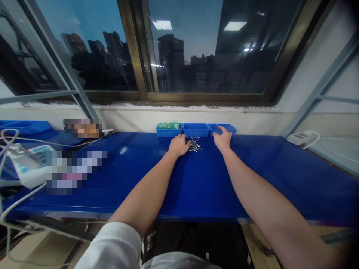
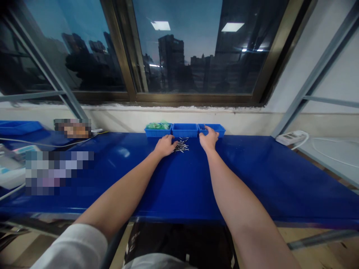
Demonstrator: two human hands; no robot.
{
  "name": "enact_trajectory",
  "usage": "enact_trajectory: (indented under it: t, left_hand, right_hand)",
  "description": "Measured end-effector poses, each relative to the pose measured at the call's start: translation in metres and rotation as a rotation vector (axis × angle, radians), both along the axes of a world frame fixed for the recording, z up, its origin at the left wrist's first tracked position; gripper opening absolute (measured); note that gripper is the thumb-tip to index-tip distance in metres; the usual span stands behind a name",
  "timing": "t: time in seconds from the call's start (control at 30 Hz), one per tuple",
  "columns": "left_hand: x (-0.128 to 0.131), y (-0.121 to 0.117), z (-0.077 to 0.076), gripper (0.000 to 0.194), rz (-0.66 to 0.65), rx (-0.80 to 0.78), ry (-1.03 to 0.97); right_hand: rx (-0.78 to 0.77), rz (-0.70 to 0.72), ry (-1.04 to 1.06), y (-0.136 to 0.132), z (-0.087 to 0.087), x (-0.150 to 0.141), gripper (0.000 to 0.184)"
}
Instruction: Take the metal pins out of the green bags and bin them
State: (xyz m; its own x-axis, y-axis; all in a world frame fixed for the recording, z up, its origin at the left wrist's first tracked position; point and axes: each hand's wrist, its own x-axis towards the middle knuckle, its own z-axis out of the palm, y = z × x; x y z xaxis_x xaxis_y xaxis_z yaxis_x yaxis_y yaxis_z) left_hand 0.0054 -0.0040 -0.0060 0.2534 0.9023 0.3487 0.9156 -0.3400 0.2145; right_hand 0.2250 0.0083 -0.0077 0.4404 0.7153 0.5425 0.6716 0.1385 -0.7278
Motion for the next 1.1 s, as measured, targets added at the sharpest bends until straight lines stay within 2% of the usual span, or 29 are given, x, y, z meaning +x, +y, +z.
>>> enact_trajectory:
  t: [0.2, 0.3, 0.4, 0.47, 0.57, 0.63, 0.8, 1.1]
  left_hand:
    - [0.0, 0.001, 0.0, 0.045, -0.012, -0.029, 0.01]
    - [0.0, -0.003, 0.002, 0.055, -0.028, -0.064, -0.016]
    - [0.001, -0.007, 0.003, 0.072, -0.107, -0.114, -0.036]
    - [0.001, -0.008, 0.002, 0.08, -0.152, -0.138, -0.013]
    - [0.003, -0.007, -0.002, 0.084, -0.165, -0.15, 0.047]
    - [0.003, -0.005, -0.004, 0.083, -0.164, -0.152, 0.078]
    - [0.004, -0.003, -0.005, 0.081, -0.169, -0.175, 0.125]
    - [0.005, -0.003, -0.007, 0.079, -0.17, -0.161, 0.111]
  right_hand:
    - [-0.123, 0.003, 0.032, -0.001, 0.002, 0.001, 0.056]
    - [-0.137, 0.014, -0.017, -0.002, 0.003, -0.002, 0.062]
    - [-0.007, 0.025, -0.106, -0.003, 0.005, -0.005, 0.051]
    - [0.04, 0.115, -0.168, -0.003, 0.005, -0.01, 0.039]
    - [-0.054, 0.357, -0.271, -0.004, 0.001, -0.021, 0.031]
    - [-0.144, 0.467, -0.387, -0.005, -0.003, -0.029, 0.029]
    - [-0.279, 0.512, -0.502, -0.004, -0.01, -0.035, 0.022]
    - [-0.215, 0.553, -0.506, -0.01, -0.004, -0.035, 0.014]
